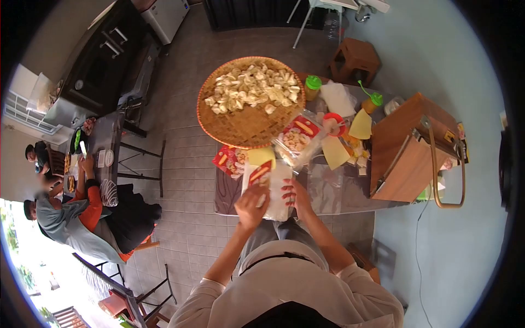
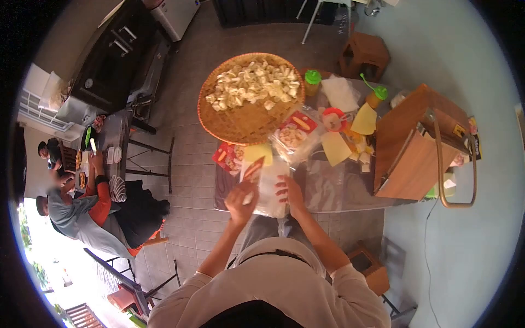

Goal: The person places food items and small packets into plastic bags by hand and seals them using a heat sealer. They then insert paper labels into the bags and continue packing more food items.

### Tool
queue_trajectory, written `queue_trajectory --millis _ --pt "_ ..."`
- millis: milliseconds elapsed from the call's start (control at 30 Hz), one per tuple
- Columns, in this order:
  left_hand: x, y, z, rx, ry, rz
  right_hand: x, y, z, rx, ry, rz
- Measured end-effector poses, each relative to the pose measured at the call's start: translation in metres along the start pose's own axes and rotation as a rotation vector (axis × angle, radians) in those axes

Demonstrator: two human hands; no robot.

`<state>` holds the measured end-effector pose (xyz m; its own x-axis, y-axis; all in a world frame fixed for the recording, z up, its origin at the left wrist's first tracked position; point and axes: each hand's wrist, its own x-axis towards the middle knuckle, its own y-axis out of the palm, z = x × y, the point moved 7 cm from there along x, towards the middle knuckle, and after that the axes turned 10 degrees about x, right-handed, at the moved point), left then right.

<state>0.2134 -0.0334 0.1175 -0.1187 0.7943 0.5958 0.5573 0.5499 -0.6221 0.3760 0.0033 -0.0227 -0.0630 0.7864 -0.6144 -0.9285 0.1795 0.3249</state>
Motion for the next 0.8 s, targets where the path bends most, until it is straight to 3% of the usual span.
queue_trajectory --millis 67,167,200,367,433,533,667,733,767,800 --pt "-0.017 0.031 -0.034 -0.044 0.131 0.07 -0.033 -0.006 0.009 0.195 0.152 0.186" --pt "-0.037 0.062 -0.085 -0.173 0.276 0.164 -0.051 -0.056 0.016 0.205 0.104 0.145" --pt "-0.046 0.069 -0.104 -0.239 0.361 0.195 -0.052 -0.08 0.017 0.158 -0.038 0.032" --pt "-0.09 0.108 -0.141 -0.191 0.488 0.288 -0.063 -0.144 0.019 0.114 -0.182 -0.064" --pt "-0.102 0.127 -0.148 -0.1 0.594 0.464 -0.067 -0.159 0.016 0.143 -0.202 -0.122" --pt "-0.112 0.147 -0.154 -0.232 0.608 0.574 -0.06 -0.19 0.011 0.173 -0.22 -0.255" --pt "-0.11 0.144 -0.152 -0.335 0.62 0.552 -0.041 -0.22 0.027 0.106 -0.365 -0.337" --pt "-0.092 0.161 -0.107 -0.243 0.138 0.555 -0.031 -0.226 0.033 0.03 -0.403 -0.353" --pt "-0.092 0.17 -0.099 -0.247 0.138 0.563 -0.024 -0.226 0.036 -0.022 -0.428 -0.309" --pt "-0.094 0.186 -0.074 -0.32 -0.138 0.622 -0.019 -0.224 0.037 -0.074 -0.452 -0.262"
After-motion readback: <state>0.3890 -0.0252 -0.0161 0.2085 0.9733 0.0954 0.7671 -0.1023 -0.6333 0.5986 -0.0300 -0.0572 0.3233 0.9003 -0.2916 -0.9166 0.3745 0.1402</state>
